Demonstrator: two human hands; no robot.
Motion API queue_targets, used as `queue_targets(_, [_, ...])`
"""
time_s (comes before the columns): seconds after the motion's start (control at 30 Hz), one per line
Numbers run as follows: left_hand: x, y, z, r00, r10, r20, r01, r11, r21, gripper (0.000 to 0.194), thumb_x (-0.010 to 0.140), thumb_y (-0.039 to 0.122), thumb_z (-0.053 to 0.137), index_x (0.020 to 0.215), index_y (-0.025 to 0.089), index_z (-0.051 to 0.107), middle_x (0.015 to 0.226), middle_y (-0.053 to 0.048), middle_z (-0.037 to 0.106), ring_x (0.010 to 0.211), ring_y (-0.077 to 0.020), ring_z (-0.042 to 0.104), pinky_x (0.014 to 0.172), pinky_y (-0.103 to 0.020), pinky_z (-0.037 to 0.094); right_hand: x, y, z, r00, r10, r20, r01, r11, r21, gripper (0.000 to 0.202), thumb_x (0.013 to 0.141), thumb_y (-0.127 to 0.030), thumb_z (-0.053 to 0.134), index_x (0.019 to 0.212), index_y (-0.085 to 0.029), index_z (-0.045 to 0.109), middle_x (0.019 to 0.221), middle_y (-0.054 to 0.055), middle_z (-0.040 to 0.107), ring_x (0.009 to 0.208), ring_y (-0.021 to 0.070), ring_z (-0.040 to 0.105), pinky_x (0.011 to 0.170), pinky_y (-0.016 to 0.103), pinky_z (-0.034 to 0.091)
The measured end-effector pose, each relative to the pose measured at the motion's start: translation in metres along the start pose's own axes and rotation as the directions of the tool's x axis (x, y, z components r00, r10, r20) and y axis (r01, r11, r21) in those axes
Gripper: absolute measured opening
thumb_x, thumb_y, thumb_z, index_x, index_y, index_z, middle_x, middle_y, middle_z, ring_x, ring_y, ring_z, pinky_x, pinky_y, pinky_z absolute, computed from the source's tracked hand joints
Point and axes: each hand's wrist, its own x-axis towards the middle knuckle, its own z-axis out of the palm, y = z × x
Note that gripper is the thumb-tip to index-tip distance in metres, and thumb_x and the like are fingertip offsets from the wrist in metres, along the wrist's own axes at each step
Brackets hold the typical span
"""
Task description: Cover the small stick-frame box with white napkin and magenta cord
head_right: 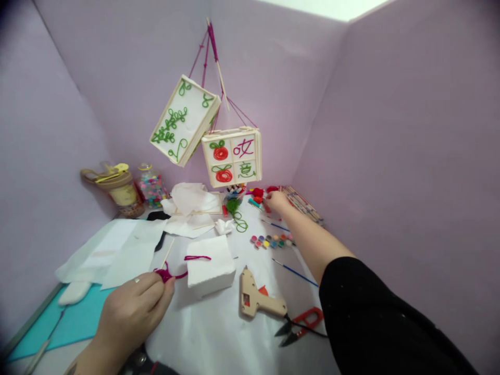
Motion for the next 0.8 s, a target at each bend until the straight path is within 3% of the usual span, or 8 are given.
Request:
queue_targets(0.17, [-0.003,-0.004,0.004,1.0,-0.017,0.026,0.017,1.0,0.019,0.034,0.09,0.015,0.056,0.057,0.022,0.049,0.053,0.001,0.049,0.051,-0.0162,0.046,0.053,-0.034,0.032,0.014,-0.04,0.027,0.993,-0.117,0.019,0.117,0.993,0.018,0.027,0.094,-0.035,0.059,0.112,-0.015,0.062,0.11,0.007,0.065,0.097,0.0204,0.064,0.085,0.04,0.054])
queue_targets(0.27, [-0.005,-0.007,0.005,0.998,-0.044,0.034,0.043,0.998,0.039,0.033,0.09,0.017,0.056,0.057,0.021,0.049,0.054,0.001,0.05,0.051,-0.0158,0.048,0.053,-0.034,0.033,0.017,-0.048,0.035,0.987,-0.152,0.055,0.153,0.988,0.001,0.028,0.093,-0.035,0.06,0.113,-0.014,0.061,0.112,0.008,0.064,0.098,0.0208,0.063,0.085,0.041,0.054])
queue_targets(0.4, [-0.007,-0.01,0.004,0.998,-0.046,0.04,0.045,0.998,0.041,0.033,0.09,0.017,0.056,0.057,0.021,0.05,0.054,0.001,0.051,0.052,-0.0158,0.048,0.052,-0.034,0.034,0.015,-0.032,0.032,0.973,-0.175,0.149,0.182,0.982,-0.04,0.023,0.093,-0.033,0.061,0.106,-0.014,0.064,0.109,0.007,0.066,0.096,0.0202,0.064,0.086,0.041,0.054])
queue_targets(0.6, [-0.006,-0.012,0.001,0.997,-0.068,0.023,0.067,0.997,0.038,0.035,0.089,0.018,0.058,0.056,0.021,0.048,0.054,0.001,0.049,0.051,-0.0149,0.048,0.053,-0.033,0.035,0.0,0.002,0.009,0.958,-0.21,0.197,0.222,0.974,-0.043,0.022,0.094,-0.032,0.059,0.105,-0.014,0.065,0.11,0.007,0.067,0.098,0.0203,0.064,0.087,0.04,0.054])
queue_targets(0.8, [-0.006,-0.009,0.001,0.998,-0.055,0.029,0.054,0.998,0.041,0.035,0.089,0.019,0.058,0.056,0.02,0.049,0.055,0.001,0.051,0.052,-0.0153,0.051,0.052,-0.033,0.036,-0.025,0.002,0.001,0.913,-0.275,0.302,0.302,0.952,-0.046,0.02,0.09,-0.032,0.065,0.094,-0.013,0.066,0.092,0.004,0.068,0.084,0.0171,0.065,0.078,0.036,0.054])
